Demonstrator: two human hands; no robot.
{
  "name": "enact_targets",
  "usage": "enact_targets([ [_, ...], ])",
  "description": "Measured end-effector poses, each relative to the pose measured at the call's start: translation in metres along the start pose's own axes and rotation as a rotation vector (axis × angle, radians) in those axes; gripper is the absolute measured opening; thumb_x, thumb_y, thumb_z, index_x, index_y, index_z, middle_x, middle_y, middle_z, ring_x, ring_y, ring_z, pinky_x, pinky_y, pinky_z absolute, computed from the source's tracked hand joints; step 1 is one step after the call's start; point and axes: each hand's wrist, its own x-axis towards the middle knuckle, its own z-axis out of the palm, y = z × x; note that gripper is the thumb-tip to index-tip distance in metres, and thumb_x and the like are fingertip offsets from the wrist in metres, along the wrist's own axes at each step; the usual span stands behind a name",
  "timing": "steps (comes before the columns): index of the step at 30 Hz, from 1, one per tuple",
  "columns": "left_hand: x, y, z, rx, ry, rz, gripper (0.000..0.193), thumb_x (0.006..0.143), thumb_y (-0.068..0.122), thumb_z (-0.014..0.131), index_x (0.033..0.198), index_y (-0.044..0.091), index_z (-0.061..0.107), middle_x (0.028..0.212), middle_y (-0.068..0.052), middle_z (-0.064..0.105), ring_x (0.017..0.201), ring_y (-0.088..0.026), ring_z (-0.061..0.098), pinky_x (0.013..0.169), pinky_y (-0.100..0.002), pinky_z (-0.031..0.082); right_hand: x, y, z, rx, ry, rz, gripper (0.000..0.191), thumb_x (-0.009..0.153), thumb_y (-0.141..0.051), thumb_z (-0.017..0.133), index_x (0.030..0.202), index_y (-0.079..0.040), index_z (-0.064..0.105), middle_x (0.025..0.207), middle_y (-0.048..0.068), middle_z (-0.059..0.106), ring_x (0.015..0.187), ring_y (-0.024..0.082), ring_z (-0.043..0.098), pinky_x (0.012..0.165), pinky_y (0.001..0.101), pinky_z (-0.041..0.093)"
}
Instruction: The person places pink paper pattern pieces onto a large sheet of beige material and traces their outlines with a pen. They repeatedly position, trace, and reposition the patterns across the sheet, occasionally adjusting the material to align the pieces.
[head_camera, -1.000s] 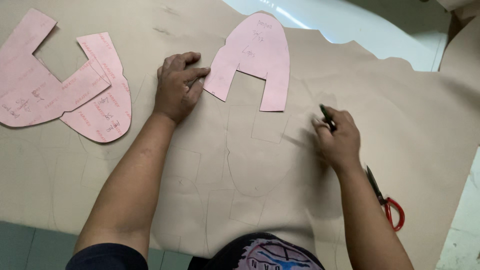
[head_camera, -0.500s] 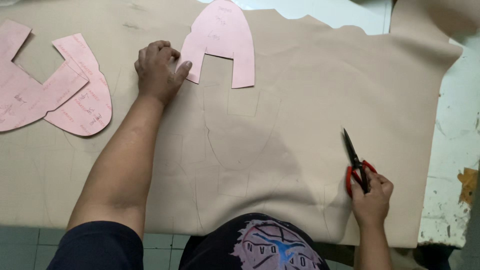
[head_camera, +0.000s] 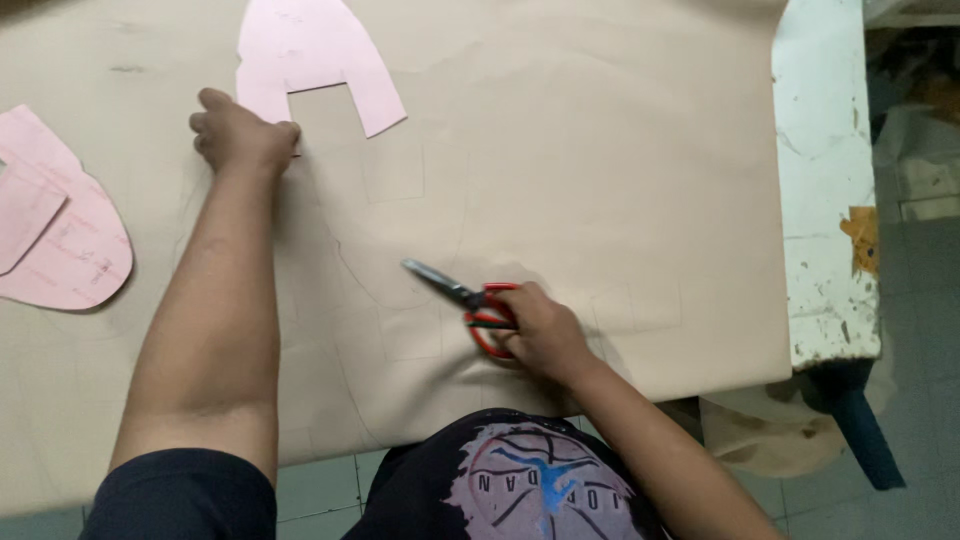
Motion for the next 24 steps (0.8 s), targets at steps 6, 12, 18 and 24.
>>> enact_targets([
  [6,-0.021,-0.02,0.009,-0.577,-0.1,0.109,0.039,0.091,0.011,0.073,0.125,0.001,0.057,0.112,-0.01,0.072,0.093,-0.015,0.075,0.084,-0.028,0.064,-0.013,0.005,-0.004,0.168,0.027,-0.239,0.032,0.08,-0.008,0.074,0.112,-0.012,0.07,0.105,0.007,0.072,0.09,0.027,0.072,0.076,0.0378,0.059],
  [12,-0.157,-0.048,0.053,-0.885,-0.544,0.297,0.018,0.096,0.015,0.066,0.107,0.003,0.071,0.079,0.002,0.062,0.064,-0.006,0.05,0.056,-0.023,0.041,-0.057,0.086,-0.043,0.853,0.172,0.458,0.029,0.097,-0.019,0.067,0.12,-0.002,0.072,0.093,0.011,0.07,0.068,0.01,0.058,0.062,0.026,0.051],
  [18,-0.343,-0.035,0.122,-0.822,-1.055,0.402,0.023,0.094,0.015,0.066,0.109,0.0,0.073,0.09,-0.001,0.071,0.082,-0.01,0.065,0.075,-0.027,0.056,-0.123,0.184,-0.102,1.113,0.253,0.544,0.036,0.096,-0.027,0.066,0.129,-0.013,0.069,0.075,-0.002,0.06,0.048,0.007,0.045,0.042,0.0215,0.034],
  [24,-0.464,0.01,0.198,-0.136,-0.277,0.869,0.039,0.088,0.028,0.072,0.124,0.012,0.068,0.122,-0.011,0.066,0.117,-0.028,0.06,0.098,-0.043,0.048,-0.173,0.327,-0.151,0.696,0.321,0.451,0.027,0.097,-0.018,0.078,0.114,0.002,0.072,0.079,-0.003,0.063,0.062,0.004,0.052,0.055,0.018,0.043],
])
